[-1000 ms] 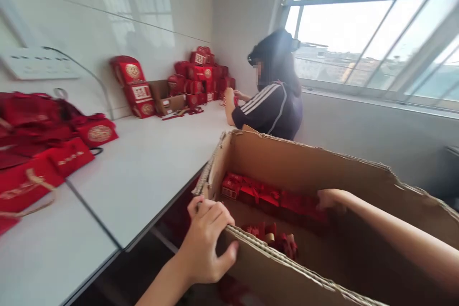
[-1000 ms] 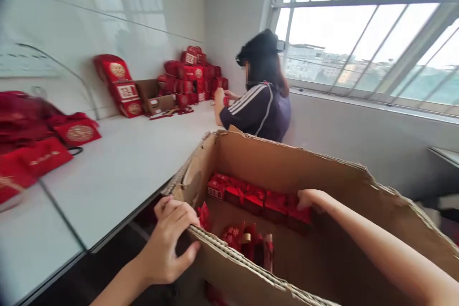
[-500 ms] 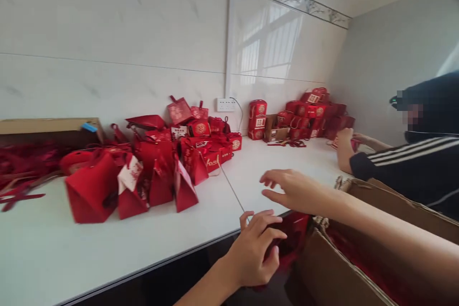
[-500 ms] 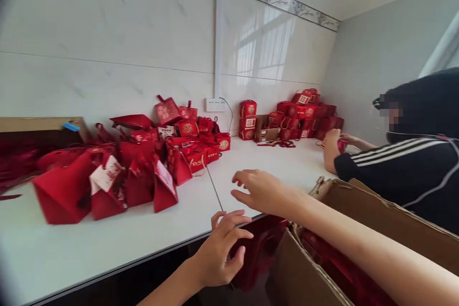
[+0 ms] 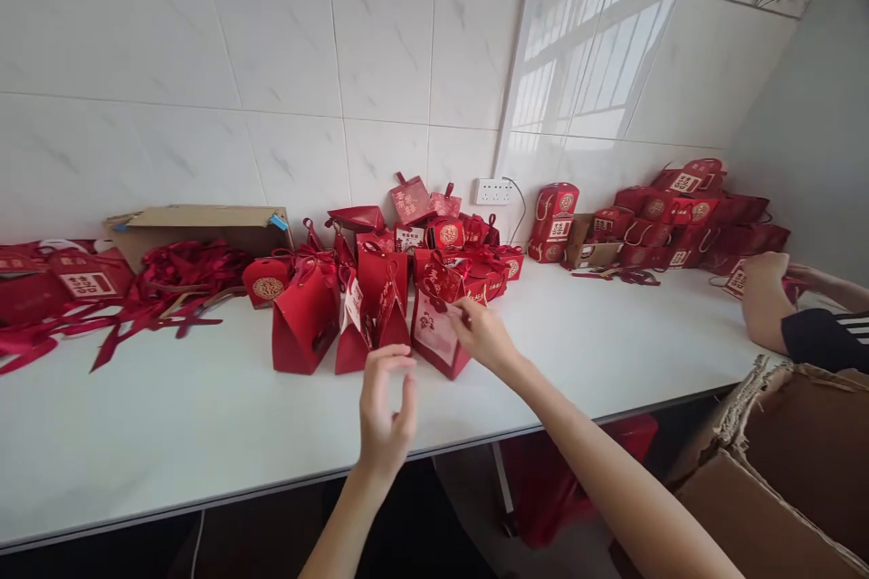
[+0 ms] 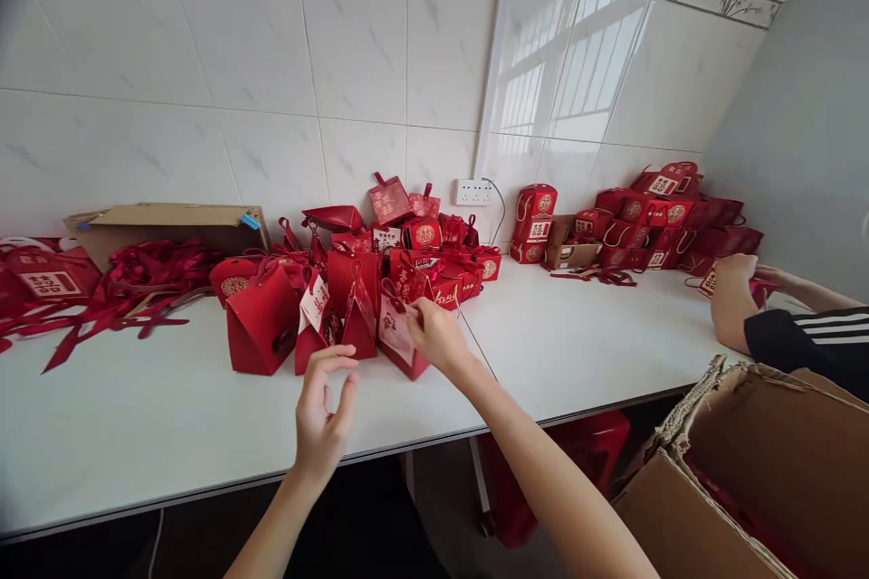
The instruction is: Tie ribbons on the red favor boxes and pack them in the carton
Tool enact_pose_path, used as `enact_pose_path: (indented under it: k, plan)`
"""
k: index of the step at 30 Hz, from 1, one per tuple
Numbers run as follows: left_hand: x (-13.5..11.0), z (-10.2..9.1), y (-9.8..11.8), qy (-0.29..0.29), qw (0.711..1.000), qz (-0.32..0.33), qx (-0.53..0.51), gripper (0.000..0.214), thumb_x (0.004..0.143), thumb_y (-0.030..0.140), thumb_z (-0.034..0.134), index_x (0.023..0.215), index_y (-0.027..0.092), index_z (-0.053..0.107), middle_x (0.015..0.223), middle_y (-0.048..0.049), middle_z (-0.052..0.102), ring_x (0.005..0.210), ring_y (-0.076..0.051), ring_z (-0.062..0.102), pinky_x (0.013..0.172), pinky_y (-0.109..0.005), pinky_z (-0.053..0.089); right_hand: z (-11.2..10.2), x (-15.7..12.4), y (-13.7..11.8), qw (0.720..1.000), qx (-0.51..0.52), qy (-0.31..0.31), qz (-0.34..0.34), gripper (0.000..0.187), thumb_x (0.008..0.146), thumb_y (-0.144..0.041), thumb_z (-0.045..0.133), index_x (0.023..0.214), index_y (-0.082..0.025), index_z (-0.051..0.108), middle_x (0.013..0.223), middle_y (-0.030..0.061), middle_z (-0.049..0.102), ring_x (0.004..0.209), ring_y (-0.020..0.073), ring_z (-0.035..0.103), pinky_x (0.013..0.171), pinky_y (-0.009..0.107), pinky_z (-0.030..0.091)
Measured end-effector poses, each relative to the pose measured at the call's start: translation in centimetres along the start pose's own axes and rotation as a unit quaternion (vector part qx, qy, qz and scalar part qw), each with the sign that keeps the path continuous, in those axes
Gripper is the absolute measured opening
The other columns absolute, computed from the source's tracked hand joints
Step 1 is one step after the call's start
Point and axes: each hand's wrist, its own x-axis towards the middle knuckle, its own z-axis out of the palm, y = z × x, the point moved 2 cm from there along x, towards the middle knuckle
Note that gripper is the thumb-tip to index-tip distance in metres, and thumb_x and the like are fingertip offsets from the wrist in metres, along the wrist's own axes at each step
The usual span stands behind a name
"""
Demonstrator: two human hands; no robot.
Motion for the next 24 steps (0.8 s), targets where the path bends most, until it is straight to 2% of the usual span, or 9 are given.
enact_pose_path:
  k: [4, 8, 10, 12, 13, 15, 18, 21, 24]
  plan:
    - [1.2, -0.1, -0.8, -0.033, 0.999, -0.039, -0.014, 0.005, 0.085, 0.021, 0.052, 0.090, 0.020, 0.051, 0.103, -0.0075, 0.058, 0.101, -0.020, 0.057, 0.087, -0.037, 0.047, -1.6, -4.5, 2.3, 0.988, 0.146, 0.042, -0.027, 0.017, 0.091, -0.031, 0.041, 0.094, -0.019, 0.053, 0.088, 0.0050, 0.065, 0.076, 0.0165, 0.061, 0.067, 0.027, 0.047]
    - [1.7, 2.2, -0.8, -0.133, 0.983, -0.102, -0.078, 0.036, 0.080, 0.032, 0.061, 0.112, 0.022, 0.049, 0.112, -0.0066, 0.061, 0.105, -0.021, 0.058, 0.089, -0.036, 0.047, -2.1, -7.2, 3.2, 0.970, 0.234, 0.062, -0.028, 0.016, 0.089, -0.035, 0.047, 0.092, -0.020, 0.053, 0.081, 0.0032, 0.062, 0.067, 0.0153, 0.059, 0.062, 0.029, 0.050]
    - [1.4, 3.5, -0.6, -0.148, 0.977, -0.126, -0.092, 0.022, 0.083, 0.034, 0.058, 0.100, 0.021, 0.054, 0.095, -0.0031, 0.065, 0.089, -0.017, 0.063, 0.078, -0.031, 0.050, -2.0, -7.8, 3.0, 0.970, 0.198, 0.138, -0.036, 0.017, 0.087, -0.033, 0.052, 0.099, -0.021, 0.051, 0.092, 0.0062, 0.060, 0.083, 0.0191, 0.061, 0.072, 0.035, 0.053]
    - [0.8, 4.4, -0.2, -0.104, 0.985, -0.123, -0.068, 0.012, 0.085, 0.032, 0.056, 0.088, 0.020, 0.054, 0.078, -0.0002, 0.062, 0.072, -0.014, 0.060, 0.068, -0.027, 0.049, -1.9, -8.6, 2.2, 0.959, 0.133, 0.246, -0.042, 0.026, 0.084, -0.029, 0.057, 0.107, -0.021, 0.049, 0.107, 0.0104, 0.055, 0.103, 0.0232, 0.056, 0.086, 0.042, 0.051]
    - [0.3, 4.8, 0.2, -0.072, 0.990, -0.106, -0.051, 0.011, 0.085, 0.030, 0.056, 0.086, 0.020, 0.053, 0.076, 0.0003, 0.059, 0.068, -0.013, 0.058, 0.065, -0.026, 0.049, -1.8, -9.1, 1.7, 0.953, 0.107, 0.278, -0.045, 0.029, 0.083, -0.029, 0.058, 0.109, -0.021, 0.048, 0.111, 0.0119, 0.052, 0.109, 0.0245, 0.053, 0.090, 0.044, 0.049]
    - [-1.0, 5.5, 1.1, -0.029, 0.998, -0.051, -0.028, 0.012, 0.084, 0.027, 0.057, 0.093, 0.019, 0.053, 0.081, -0.0013, 0.057, 0.071, -0.014, 0.058, 0.065, -0.026, 0.049, -1.5, -9.9, 0.5, 0.959, 0.096, 0.259, -0.067, 0.036, 0.083, -0.034, 0.059, 0.115, -0.021, 0.048, 0.117, 0.0137, 0.049, 0.114, 0.0265, 0.050, 0.093, 0.046, 0.047]
    - [-3.5, 6.5, 2.7, -0.100, 0.993, 0.062, -0.024, 0.041, 0.080, 0.028, 0.058, 0.118, 0.017, 0.046, 0.105, -0.0111, 0.054, 0.093, -0.022, 0.058, 0.071, -0.034, 0.053, -1.4, -10.8, -0.4, 0.971, 0.136, 0.177, -0.084, 0.048, 0.082, -0.042, 0.057, 0.122, -0.019, 0.045, 0.118, 0.0145, 0.050, 0.111, 0.0278, 0.052, 0.090, 0.044, 0.049]
    - [-4.8, 6.5, 3.7, -0.199, 0.963, 0.178, -0.042, 0.048, 0.078, 0.026, 0.056, 0.122, 0.015, 0.045, 0.113, -0.0155, 0.050, 0.100, -0.026, 0.055, 0.075, -0.037, 0.054, -2.3, -10.8, 0.6, 0.966, 0.156, 0.205, -0.009, 0.022, 0.087, -0.032, 0.051, 0.105, -0.019, 0.054, 0.101, 0.0093, 0.055, 0.091, 0.0218, 0.057, 0.078, 0.037, 0.051]
    - [-3.2, 5.9, 3.8, -0.132, 0.971, 0.196, -0.030, 0.022, 0.080, 0.014, 0.053, 0.101, 0.018, 0.054, 0.104, -0.0109, 0.052, 0.099, -0.022, 0.055, 0.079, -0.034, 0.052, -3.3, -10.3, 2.1, 0.963, 0.168, 0.210, 0.021, 0.011, 0.088, -0.022, 0.046, 0.087, -0.020, 0.056, 0.080, 0.0024, 0.052, 0.072, 0.0160, 0.054, 0.066, 0.030, 0.047]
